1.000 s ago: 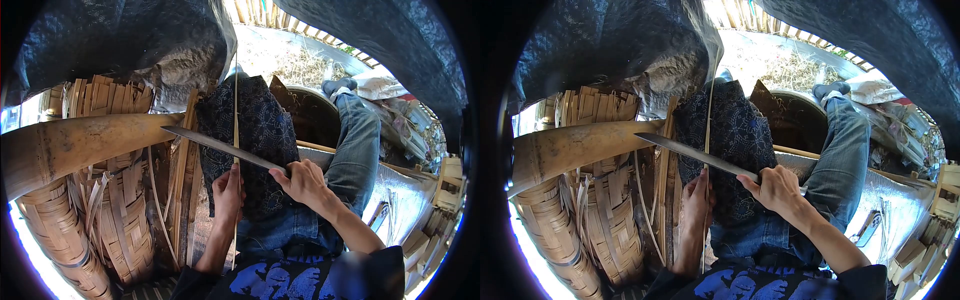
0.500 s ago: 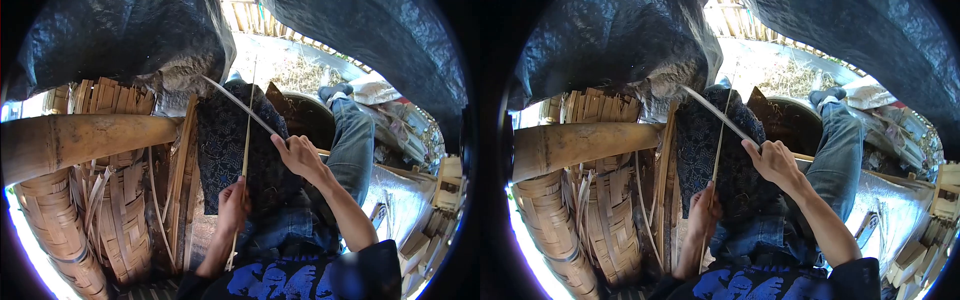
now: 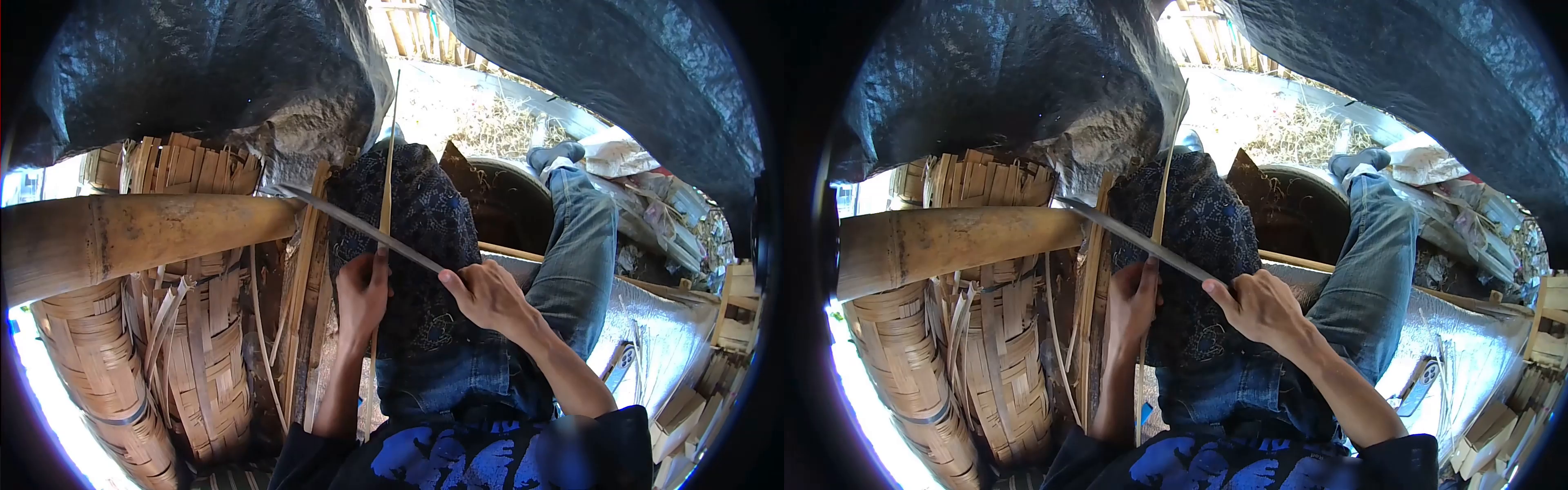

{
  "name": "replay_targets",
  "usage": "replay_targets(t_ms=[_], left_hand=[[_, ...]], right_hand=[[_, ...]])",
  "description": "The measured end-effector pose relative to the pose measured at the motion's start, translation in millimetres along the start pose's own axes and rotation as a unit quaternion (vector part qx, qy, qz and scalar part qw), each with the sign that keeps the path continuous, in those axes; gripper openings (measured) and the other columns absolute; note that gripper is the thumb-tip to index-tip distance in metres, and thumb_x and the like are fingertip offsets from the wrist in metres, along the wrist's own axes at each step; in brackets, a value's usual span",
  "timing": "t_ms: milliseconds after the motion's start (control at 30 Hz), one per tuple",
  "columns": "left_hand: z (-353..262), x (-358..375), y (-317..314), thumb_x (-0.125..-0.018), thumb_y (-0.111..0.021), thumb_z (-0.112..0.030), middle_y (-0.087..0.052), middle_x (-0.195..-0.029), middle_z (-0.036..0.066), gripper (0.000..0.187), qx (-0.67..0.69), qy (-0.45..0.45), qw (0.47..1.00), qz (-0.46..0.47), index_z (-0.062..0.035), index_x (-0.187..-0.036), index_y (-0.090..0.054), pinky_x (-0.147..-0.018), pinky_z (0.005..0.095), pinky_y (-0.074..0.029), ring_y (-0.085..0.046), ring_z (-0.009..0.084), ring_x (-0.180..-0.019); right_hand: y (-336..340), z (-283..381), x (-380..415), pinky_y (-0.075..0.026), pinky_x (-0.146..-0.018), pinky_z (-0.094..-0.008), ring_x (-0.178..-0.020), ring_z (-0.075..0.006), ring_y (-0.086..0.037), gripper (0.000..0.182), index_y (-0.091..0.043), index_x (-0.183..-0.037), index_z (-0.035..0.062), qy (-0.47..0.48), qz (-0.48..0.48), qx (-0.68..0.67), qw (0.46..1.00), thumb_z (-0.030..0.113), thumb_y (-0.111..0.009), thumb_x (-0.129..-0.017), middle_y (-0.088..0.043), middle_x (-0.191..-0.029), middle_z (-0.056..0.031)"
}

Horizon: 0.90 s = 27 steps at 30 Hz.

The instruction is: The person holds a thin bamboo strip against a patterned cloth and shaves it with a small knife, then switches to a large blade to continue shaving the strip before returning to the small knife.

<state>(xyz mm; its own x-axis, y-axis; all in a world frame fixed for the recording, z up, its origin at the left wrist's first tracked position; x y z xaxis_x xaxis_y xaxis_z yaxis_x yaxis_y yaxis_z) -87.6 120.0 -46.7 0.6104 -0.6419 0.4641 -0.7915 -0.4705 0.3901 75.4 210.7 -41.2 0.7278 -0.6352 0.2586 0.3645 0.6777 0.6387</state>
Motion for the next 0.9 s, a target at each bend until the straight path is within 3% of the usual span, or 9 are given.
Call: replay_targets(t_ms=[133,200,233,300,567,733,800,833,900], left_hand=[[6,1,0,-0.092,-0.053,-0.027,-0.052,-0.053,0.005,0.038,-0.023,0.001,1.000,-0.003,0.0028,-0.069,-0.056,-0.044,0.0274,-0.036,-0.051,0.0095,-0.046],[7,0,-2,-0.092,-0.053,-0.027,-0.053,-0.054,0.006,0.038,-0.031,0.009,0.999,0.002,0.0026,-0.068,-0.056,-0.044,0.0274,-0.036,-0.051,0.0093,-0.047],[8,1,-1,-0.092,-0.053,-0.028,-0.053,-0.055,0.005,0.040,-0.015,0.009,1.000,-0.005,0.0029,-0.068,-0.056,-0.044,0.0271,-0.036,-0.051,0.0093,-0.047],[7,-1,-1,-0.092,-0.054,-0.030,-0.053,-0.055,0.005,0.041,0.003,0.008,1.000,-0.013,0.0031,-0.067,-0.056,-0.044,0.0268,-0.036,-0.051,0.0093,-0.047],[16,9,2,-0.091,-0.053,-0.038,-0.047,-0.053,-0.001,0.042,0.052,0.151,0.987,0.019,-0.0038,-0.069,-0.055,-0.037,0.0223,-0.031,-0.046,0.0068,-0.044],[21,20,4,-0.091,-0.053,-0.039,-0.046,-0.052,-0.001,0.042,0.063,0.143,0.988,-0.010,-0.0034,-0.068,-0.055,-0.037,0.0221,-0.031,-0.045,0.0065,-0.044],[22,24,7,-0.091,-0.053,-0.038,-0.046,-0.052,-0.001,0.042,0.065,0.145,0.987,-0.023,-0.0035,-0.068,-0.055,-0.037,0.0220,-0.030,-0.045,0.0063,-0.044],[22,26,6,-0.092,-0.053,-0.038,-0.046,-0.051,-0.001,0.041,0.070,0.146,0.987,-0.018,-0.0035,-0.068,-0.055,-0.037,0.0219,-0.030,-0.044,0.0062,-0.044],[24,30,4,-0.092,-0.053,-0.037,-0.046,-0.051,-0.001,0.041,0.074,0.147,0.986,-0.012,-0.0035,-0.068,-0.055,-0.036,0.0219,-0.030,-0.044,0.0061,-0.043]], right_hand=[[-8,-11,-4,-0.035,-0.044,-0.0426,-0.038,-0.0314,-0.042,0.072,-0.044,-0.045,-0.0016,-0.041,0.015,0.033,0.998,0.050,-0.035,-0.095,-0.038,-0.041,-0.0168],[-7,-16,-5,-0.034,-0.044,-0.0420,-0.038,-0.0317,-0.042,0.073,-0.044,-0.045,-0.0021,-0.153,0.085,0.008,0.984,0.049,-0.035,-0.096,-0.039,-0.041,-0.0179],[-8,-19,-4,-0.034,-0.044,-0.0420,-0.038,-0.0317,-0.042,0.073,-0.044,-0.045,-0.0021,-0.154,0.087,0.009,0.984,0.049,-0.035,-0.096,-0.039,-0.041,-0.0179],[-7,-22,-4,-0.039,-0.039,-0.0396,-0.032,-0.0252,-0.044,0.078,-0.045,-0.042,-0.0001,-0.122,0.056,-0.047,0.990,0.059,-0.036,-0.092,-0.042,-0.037,-0.0146],[-16,-15,-2,-0.041,-0.037,-0.0394,-0.034,-0.0292,-0.050,0.076,-0.047,-0.041,0.0015,-0.033,0.006,0.046,0.998,0.056,-0.037,-0.092,-0.044,-0.037,-0.0152],[-13,-2,-3,-0.041,-0.035,-0.0378,-0.033,-0.0290,-0.051,0.074,-0.047,-0.040,0.0026,-0.021,-0.012,0.082,0.996,0.056,-0.039,-0.092,-0.045,-0.037,-0.0151],[-14,-2,-4,-0.031,-0.035,-0.0388,-0.035,-0.0272,-0.040,0.048,-0.050,-0.054,0.0018,-0.082,0.054,0.038,0.994,0.034,-0.058,-0.089,-0.038,-0.041,-0.0092],[-18,-3,-4,-0.031,-0.035,-0.0388,-0.035,-0.0272,-0.040,0.048,-0.050,-0.054,0.0018,-0.079,0.056,0.037,0.995,0.034,-0.058,-0.089,-0.038,-0.041,-0.0092],[-9,10,-5,-0.040,-0.033,-0.0381,-0.034,-0.0318,-0.052,0.069,-0.047,-0.041,0.0023,0.010,-0.044,0.079,0.996,0.051,-0.046,-0.091,-0.047,-0.038,-0.0168]])
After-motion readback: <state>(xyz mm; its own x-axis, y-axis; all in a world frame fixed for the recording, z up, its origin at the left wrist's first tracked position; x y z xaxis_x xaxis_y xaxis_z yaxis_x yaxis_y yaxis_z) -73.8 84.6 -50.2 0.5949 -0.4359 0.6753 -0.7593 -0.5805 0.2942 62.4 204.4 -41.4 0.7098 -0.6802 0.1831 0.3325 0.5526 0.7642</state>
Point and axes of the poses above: each hand's wrist, its own x-axis away from the middle knuckle, its own y-axis out of the back of the hand, z = x × y, the point moved 10 cm from there along -x, towards the middle knuckle
